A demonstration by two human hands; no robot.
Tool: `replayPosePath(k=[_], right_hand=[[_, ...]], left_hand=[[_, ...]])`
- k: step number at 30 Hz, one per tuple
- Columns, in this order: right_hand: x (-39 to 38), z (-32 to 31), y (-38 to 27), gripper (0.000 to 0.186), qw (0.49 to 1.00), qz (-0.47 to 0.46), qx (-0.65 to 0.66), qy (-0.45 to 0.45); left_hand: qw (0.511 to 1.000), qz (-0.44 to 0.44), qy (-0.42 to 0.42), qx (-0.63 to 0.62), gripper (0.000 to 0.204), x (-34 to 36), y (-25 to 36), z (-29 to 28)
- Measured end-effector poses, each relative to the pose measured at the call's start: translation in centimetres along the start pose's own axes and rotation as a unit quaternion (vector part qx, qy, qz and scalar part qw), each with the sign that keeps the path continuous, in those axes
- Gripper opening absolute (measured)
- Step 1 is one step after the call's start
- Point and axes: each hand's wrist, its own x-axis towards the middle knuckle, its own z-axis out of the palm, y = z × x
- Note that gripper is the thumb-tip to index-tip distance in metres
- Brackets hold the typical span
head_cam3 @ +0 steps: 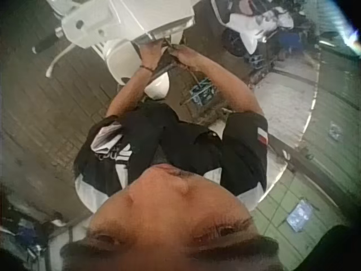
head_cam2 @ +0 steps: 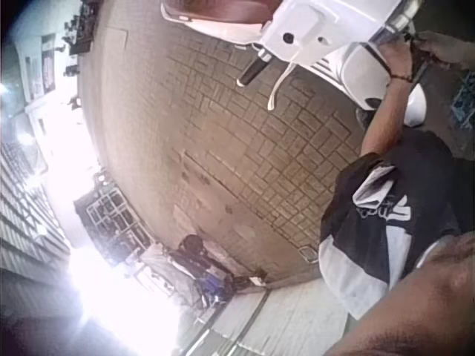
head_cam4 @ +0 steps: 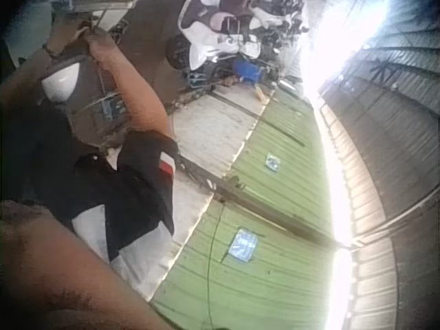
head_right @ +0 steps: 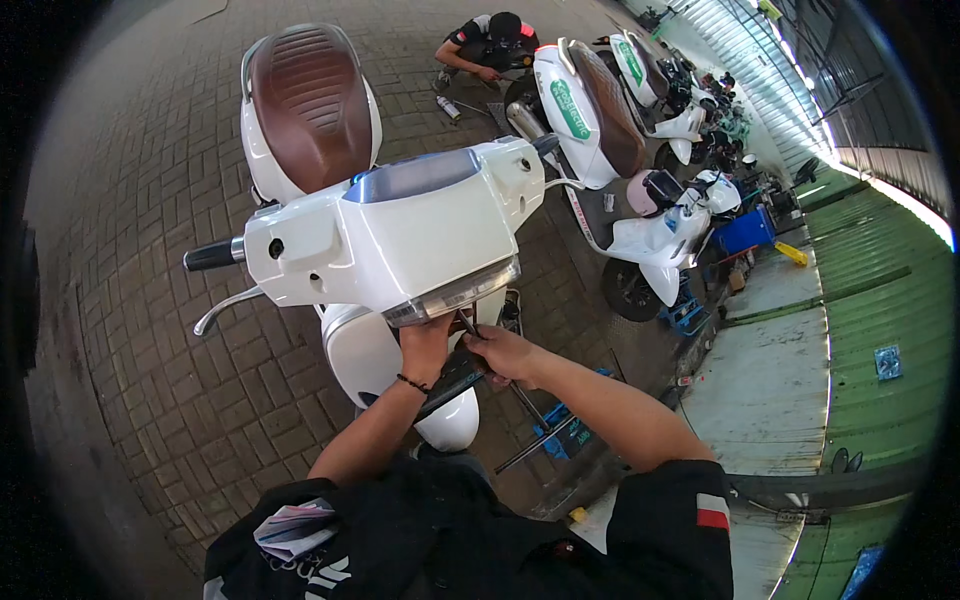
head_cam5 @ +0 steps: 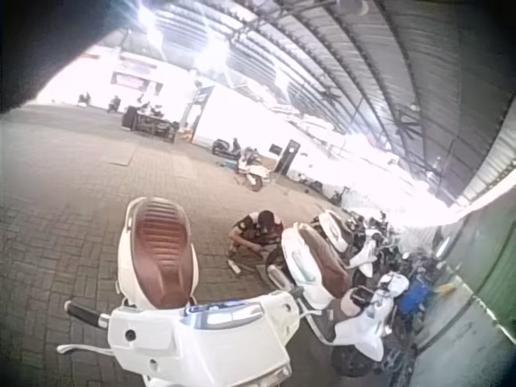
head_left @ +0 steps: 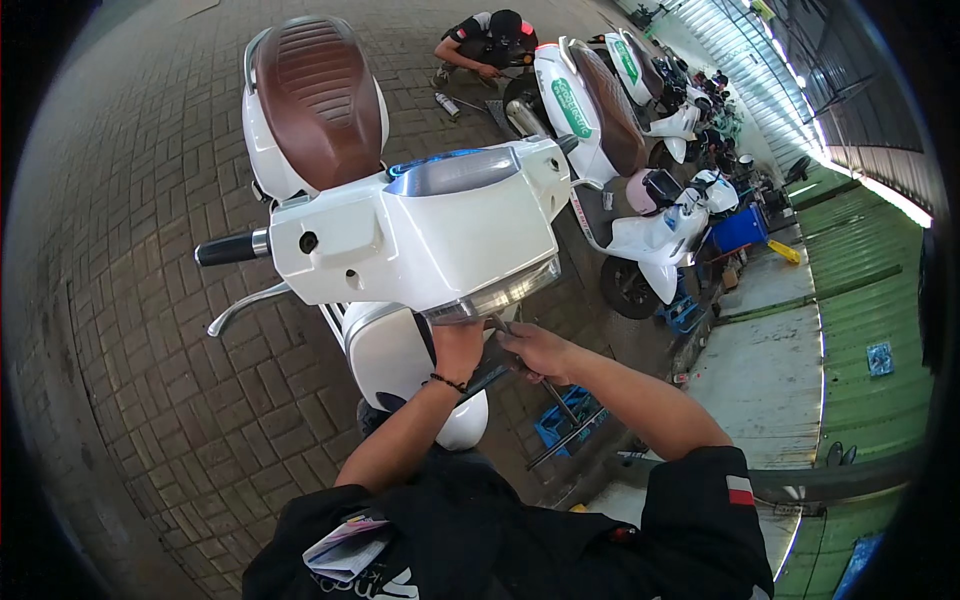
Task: The person removes the plastic cover of a white scooter's dashboard by hand and then connects wires to the back of the electronic display panel.
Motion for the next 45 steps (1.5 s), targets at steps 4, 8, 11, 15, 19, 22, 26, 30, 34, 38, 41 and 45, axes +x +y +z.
replayPosePath(k=[4,8,11,15,19,22,26,30,34,38,41,45], right_hand=[[-0.6,0.5,0.3,0.024,0.999,0.01,-0.027,0.02],[-1.9,0.3,2.4,0.026,0.996,-0.02,-0.074,0.037],[-2.0,-0.2,6.8,0.028,0.973,-0.08,-0.202,0.08],[-3.8,0.4,11.0,0.03,0.949,-0.127,-0.245,0.152],[-5.6,0.4,15.1,0.03,0.945,-0.112,-0.24,0.192],[-5.4,-0.3,18.7,0.03,0.94,-0.13,-0.238,0.207],[-4.6,-3.7,25.0,0.032,0.956,-0.155,-0.175,0.179],[-4.4,-9.1,33.3,0.034,0.971,-0.076,-0.13,0.184],[-1.6,-16.1,45.2,0.042,0.975,0.107,-0.072,0.182],[0.6,-20.1,60.5,0.058,0.944,0.302,-0.042,0.126],[-3.4,-19.5,70.6,0.055,0.949,0.266,-0.097,0.141],[-3.7,-21.1,72.9,0.042,0.912,0.387,0.099,0.092]], left_hand=[[0.997,-0.066,0.016,-0.046,0.027,-0.5,2.8,0.5],[0.993,-0.091,0.037,-0.07,0.027,-2.5,4.2,1.6],[0.982,-0.064,0.072,-0.163,0.041,-4.5,4.9,3.2],[0.977,-0.164,0.034,-0.134,0.032,-6.3,2.8,2.8],[0.984,-0.157,-0.005,-0.089,0.014,-6.8,2.1,4.5],[0.978,-0.189,-0.023,-0.085,0.013,-7.4,1.1,6.7],[0.976,-0.204,-0.066,-0.043,0.013,-8.7,-2.7,10.8],[0.95,-0.303,-0.061,-0.041,0.019,-9.9,-8.7,15.6],[0.874,-0.484,-0.025,-0.008,0.017,-10.5,-21.4,18.3],[0.806,-0.583,0.054,0.083,0.018,-11.2,-34.3,19.3],[0.822,-0.541,-0.008,0.18,0.019,-12.4,-49.0,16.3],[0.802,-0.574,0.138,0.096,0.032,-5.9,-56.3,19.4]])
